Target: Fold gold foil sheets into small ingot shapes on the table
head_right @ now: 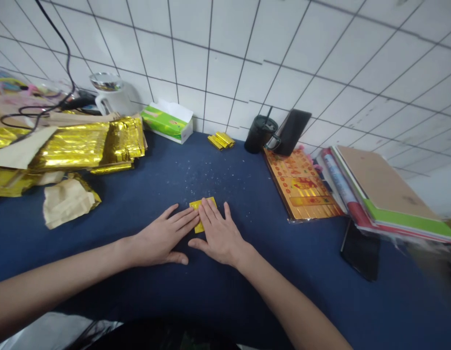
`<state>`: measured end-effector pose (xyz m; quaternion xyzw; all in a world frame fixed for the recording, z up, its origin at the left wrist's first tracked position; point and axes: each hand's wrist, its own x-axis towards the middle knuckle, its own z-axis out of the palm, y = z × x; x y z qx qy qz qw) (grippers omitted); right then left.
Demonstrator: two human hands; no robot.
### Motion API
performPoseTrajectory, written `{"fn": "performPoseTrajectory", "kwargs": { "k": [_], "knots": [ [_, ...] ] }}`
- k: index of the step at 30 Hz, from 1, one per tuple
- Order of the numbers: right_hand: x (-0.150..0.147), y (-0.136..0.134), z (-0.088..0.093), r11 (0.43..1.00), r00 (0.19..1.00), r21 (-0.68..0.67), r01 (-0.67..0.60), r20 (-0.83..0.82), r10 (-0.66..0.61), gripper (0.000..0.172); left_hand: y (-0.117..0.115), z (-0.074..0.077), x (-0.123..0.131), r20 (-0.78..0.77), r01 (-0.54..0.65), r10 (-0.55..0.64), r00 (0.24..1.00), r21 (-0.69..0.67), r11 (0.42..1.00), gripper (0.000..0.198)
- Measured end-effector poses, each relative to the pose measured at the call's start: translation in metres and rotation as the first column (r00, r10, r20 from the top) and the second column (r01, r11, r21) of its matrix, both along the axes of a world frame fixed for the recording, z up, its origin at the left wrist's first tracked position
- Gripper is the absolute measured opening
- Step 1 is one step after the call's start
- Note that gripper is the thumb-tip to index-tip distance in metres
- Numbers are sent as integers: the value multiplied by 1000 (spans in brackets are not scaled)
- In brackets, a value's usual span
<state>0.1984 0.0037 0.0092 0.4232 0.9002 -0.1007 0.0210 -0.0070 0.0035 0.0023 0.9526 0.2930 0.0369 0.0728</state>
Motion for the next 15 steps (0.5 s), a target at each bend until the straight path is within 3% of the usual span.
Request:
{"fn": "performPoseTrajectory", "kwargs": {
  "k": [3,8,11,15],
  "knots": [
    [6,3,7,999,998,5,42,-54,-42,65,-1,1,2,-2,4,-4,1000,27,1000,85],
    [15,6,6,936,951,167,309,-73,-301,48,-6,3,9,-26,-20,23,999,108,994,85],
    [19,17,-2,928,946,186,323,-31,-323,52,-13,5,17,-40,-61,68,997,157,986,86],
    [28,43,-7,949,965,175,263,-33,-261,61,-23,12,29,-45,-95,104,994,182,979,84]
  ]
}}
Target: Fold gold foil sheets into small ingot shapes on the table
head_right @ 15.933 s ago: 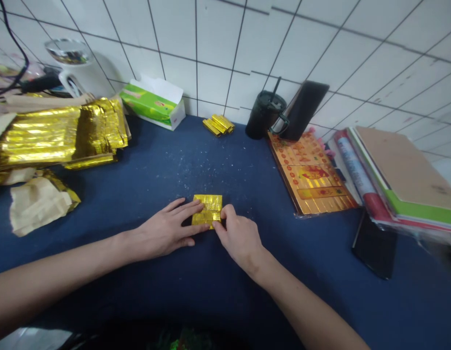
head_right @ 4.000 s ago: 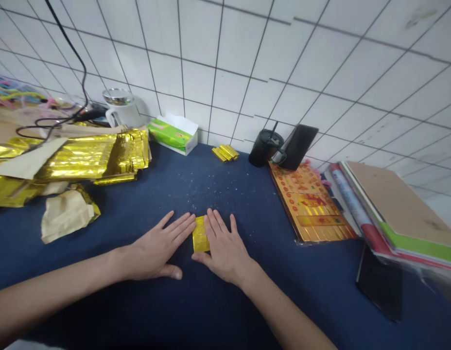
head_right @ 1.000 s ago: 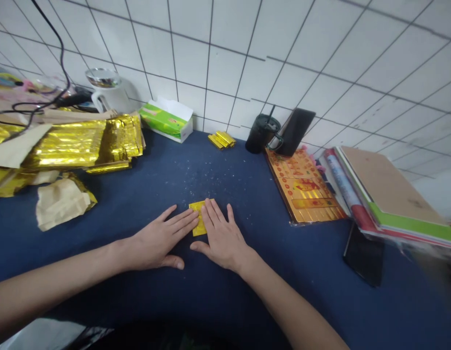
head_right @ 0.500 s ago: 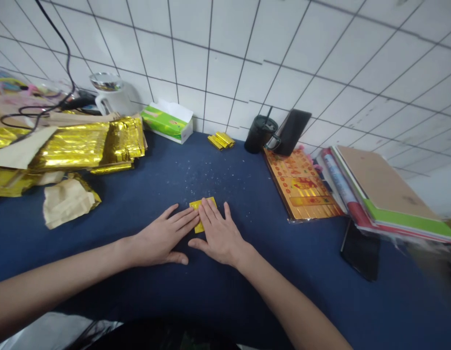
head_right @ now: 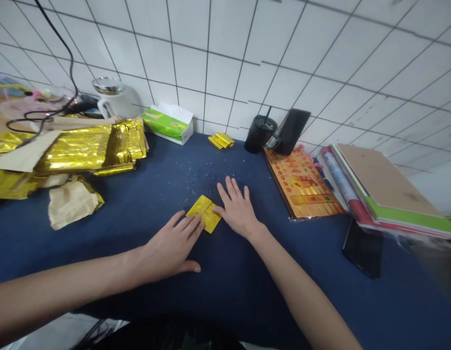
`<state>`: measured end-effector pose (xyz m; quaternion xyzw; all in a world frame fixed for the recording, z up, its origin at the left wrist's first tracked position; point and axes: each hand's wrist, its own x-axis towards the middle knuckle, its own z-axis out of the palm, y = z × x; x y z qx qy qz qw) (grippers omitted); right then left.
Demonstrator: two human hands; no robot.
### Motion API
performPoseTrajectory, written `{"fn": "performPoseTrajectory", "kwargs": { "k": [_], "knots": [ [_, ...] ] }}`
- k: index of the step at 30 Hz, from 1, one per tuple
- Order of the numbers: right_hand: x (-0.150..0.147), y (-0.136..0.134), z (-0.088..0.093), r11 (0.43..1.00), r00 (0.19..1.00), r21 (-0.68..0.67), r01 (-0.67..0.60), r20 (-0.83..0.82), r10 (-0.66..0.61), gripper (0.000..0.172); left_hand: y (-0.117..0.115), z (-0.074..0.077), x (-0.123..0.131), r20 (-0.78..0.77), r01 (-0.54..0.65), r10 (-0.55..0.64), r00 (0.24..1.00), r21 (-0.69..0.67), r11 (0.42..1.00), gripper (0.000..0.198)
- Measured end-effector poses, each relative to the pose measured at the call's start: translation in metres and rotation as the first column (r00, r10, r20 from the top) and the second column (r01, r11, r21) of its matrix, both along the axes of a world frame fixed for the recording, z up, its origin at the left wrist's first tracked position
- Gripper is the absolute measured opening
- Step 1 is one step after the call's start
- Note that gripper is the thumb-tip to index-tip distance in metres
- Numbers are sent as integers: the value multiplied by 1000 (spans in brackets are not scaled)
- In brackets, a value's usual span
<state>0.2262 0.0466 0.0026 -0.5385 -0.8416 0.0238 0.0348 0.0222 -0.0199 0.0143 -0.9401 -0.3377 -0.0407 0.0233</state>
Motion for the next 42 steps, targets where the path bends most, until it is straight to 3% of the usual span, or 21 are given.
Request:
{"fn": "performPoseTrajectory", "kwargs": {
  "k": [7,11,13,16,20,23,27,30,32,34,37,42],
  "knots": [
    [8,22,-9,998,992,-55,5,-128,-12,74,-6,0,11,28,7,-6,1000,-44,999,85],
    [4,11,14,997,948,-76,24,-315,-47,63,-7,-8,9,31,17,-16,999,-43,999,85],
    [-4,0,33,996,923,-34,-83,-380,64,63,-7,-10,9,33,21,-19,999,-55,998,85],
    [-23,-17,46,937,904,-27,-349,-274,328,75,-7,-9,8,40,23,-19,999,-95,995,87],
    [-40,-25,25,889,908,-186,-418,-115,403,78,-7,-6,8,43,40,-37,998,-95,995,90],
    [-37,-21,10,878,907,-227,-421,-109,407,77,-8,-5,7,7,37,-36,999,-81,996,91],
    [-23,-12,25,863,905,-300,-407,-262,336,65,-11,-10,6,-27,30,-32,999,-58,998,92],
    [-23,-3,40,930,916,-209,-303,-333,224,62,-12,-14,5,-25,35,-35,999,-29,999,89],
    [-34,4,41,967,943,-152,-207,-293,156,63,-12,-15,6,-20,31,-32,999,-24,999,90],
    [-50,10,33,980,968,-138,-142,-224,108,68,-11,-14,6,-10,22,-22,1000,-31,999,93],
    [-70,20,13,971,982,-184,-154,-137,130,74,-9,-11,6,9,33,-33,999,-64,997,97],
    [-74,36,-4,981,990,-143,-131,-70,122,75,-8,-14,3,25,52,-50,998,-97,994,96]
  ]
}}
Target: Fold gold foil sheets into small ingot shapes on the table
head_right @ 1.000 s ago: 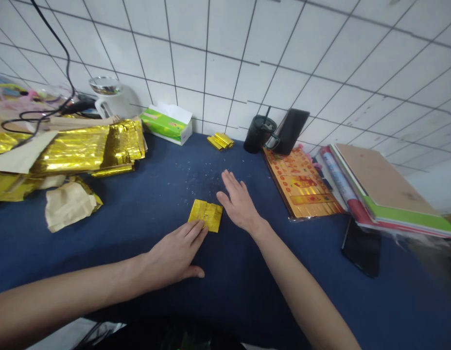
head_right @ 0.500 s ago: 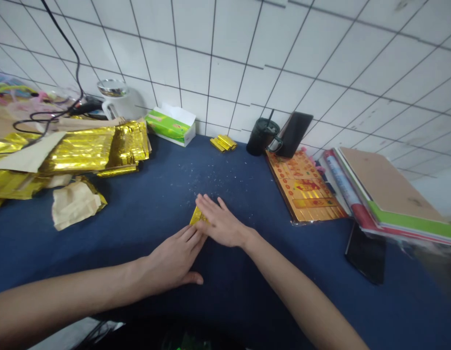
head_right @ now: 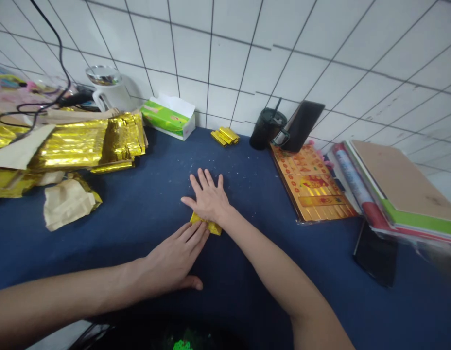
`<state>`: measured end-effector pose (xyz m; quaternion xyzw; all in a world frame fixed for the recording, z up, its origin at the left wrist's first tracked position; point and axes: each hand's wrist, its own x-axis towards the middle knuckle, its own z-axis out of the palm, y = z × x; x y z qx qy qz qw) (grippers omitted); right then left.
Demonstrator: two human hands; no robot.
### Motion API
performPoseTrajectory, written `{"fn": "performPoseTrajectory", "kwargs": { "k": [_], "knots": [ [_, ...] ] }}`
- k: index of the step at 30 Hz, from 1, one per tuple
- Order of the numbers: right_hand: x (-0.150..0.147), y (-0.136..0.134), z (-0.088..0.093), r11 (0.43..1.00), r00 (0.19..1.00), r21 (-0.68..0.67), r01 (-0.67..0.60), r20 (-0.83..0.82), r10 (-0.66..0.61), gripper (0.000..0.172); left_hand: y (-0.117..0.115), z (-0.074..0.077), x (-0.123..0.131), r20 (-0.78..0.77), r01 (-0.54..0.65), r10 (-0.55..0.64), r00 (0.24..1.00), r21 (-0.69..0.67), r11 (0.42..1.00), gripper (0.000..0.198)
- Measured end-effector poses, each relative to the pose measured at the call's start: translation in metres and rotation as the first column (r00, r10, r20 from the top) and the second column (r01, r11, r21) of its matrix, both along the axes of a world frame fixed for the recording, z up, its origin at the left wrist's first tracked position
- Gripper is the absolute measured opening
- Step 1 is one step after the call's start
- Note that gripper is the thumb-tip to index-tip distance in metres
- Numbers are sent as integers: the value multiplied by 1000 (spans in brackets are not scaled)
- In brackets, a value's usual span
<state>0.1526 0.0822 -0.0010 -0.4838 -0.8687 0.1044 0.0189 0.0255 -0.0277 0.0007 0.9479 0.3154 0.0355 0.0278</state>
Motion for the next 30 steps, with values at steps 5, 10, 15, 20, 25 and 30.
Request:
{"fn": "performPoseTrajectory", "kwargs": {
  "k": [5,10,15,20,25,30],
  "knots": [
    [3,13,-3,995,999,88,50,-20,-49,73,-1,-2,0,1,4,-4,1000,-2,1000,95],
    [7,24,1,959,979,211,187,-120,-164,59,-1,-1,-1,-16,21,-20,1000,23,1000,94],
    [41,-5,24,995,944,82,53,-329,-23,40,0,1,-3,10,23,-23,1000,17,1000,92],
    [73,-68,33,988,968,36,-153,-197,157,38,13,4,-10,44,26,-26,999,1,1000,82],
    [74,-89,23,977,978,71,-203,-25,205,47,39,14,-24,60,160,-156,986,-80,984,66],
    [68,-71,11,979,984,120,-166,82,157,46,48,19,-33,81,216,-207,975,-117,969,65]
  ]
}}
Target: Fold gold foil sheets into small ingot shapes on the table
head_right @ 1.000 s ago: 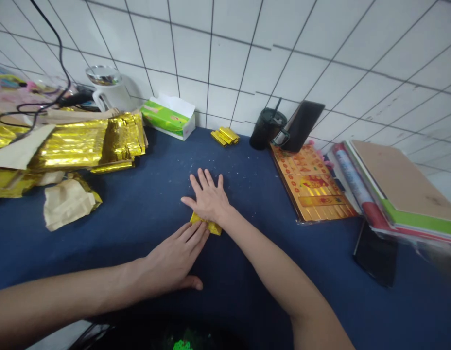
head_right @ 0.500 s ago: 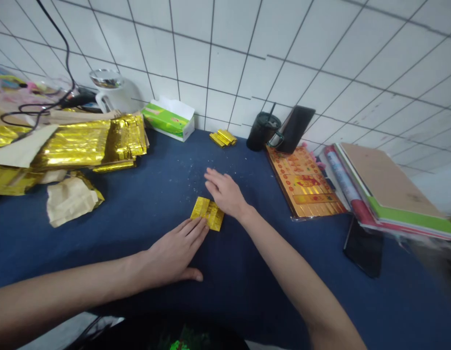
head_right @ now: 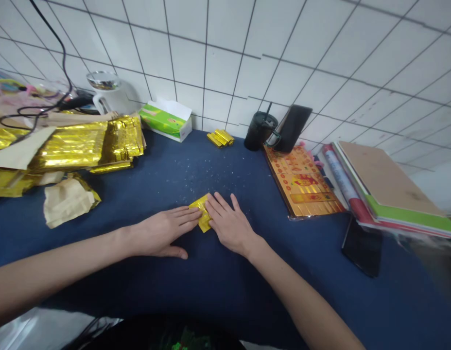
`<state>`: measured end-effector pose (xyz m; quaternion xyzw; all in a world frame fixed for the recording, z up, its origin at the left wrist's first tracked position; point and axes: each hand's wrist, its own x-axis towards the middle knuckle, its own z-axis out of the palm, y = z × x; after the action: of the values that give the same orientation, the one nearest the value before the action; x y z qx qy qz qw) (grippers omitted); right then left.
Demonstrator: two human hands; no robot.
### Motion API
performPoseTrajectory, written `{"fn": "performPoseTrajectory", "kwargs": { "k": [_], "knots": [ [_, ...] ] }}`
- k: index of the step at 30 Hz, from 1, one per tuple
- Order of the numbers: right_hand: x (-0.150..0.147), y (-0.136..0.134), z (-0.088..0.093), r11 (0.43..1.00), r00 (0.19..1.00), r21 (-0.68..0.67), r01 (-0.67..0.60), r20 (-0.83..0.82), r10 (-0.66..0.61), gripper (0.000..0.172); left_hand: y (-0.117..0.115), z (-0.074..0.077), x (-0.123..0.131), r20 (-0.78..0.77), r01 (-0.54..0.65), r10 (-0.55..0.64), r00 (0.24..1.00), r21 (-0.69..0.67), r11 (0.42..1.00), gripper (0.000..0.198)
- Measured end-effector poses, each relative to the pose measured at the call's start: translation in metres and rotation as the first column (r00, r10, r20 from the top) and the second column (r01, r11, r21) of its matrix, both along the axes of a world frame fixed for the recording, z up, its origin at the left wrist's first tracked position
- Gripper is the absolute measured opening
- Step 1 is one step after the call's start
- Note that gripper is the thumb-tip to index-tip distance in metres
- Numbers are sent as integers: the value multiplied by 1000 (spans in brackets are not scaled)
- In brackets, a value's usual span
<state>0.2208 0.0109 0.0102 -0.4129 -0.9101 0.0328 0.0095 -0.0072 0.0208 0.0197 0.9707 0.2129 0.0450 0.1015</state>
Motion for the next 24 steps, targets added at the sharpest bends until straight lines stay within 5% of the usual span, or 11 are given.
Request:
{"fn": "performPoseTrajectory", "kwargs": {
  "k": [9,16,24],
  "knots": [
    [-2,0,-10,995,996,-37,88,25,-87,49,-41,-5,33,25,-180,178,984,119,976,107],
    [-9,-6,-14,980,979,-1,201,35,-200,50,-50,-25,33,-34,-250,255,966,110,962,105],
    [-11,-7,-13,977,976,5,215,25,-215,50,-44,-9,27,-45,-265,273,961,132,955,100]
  ]
}}
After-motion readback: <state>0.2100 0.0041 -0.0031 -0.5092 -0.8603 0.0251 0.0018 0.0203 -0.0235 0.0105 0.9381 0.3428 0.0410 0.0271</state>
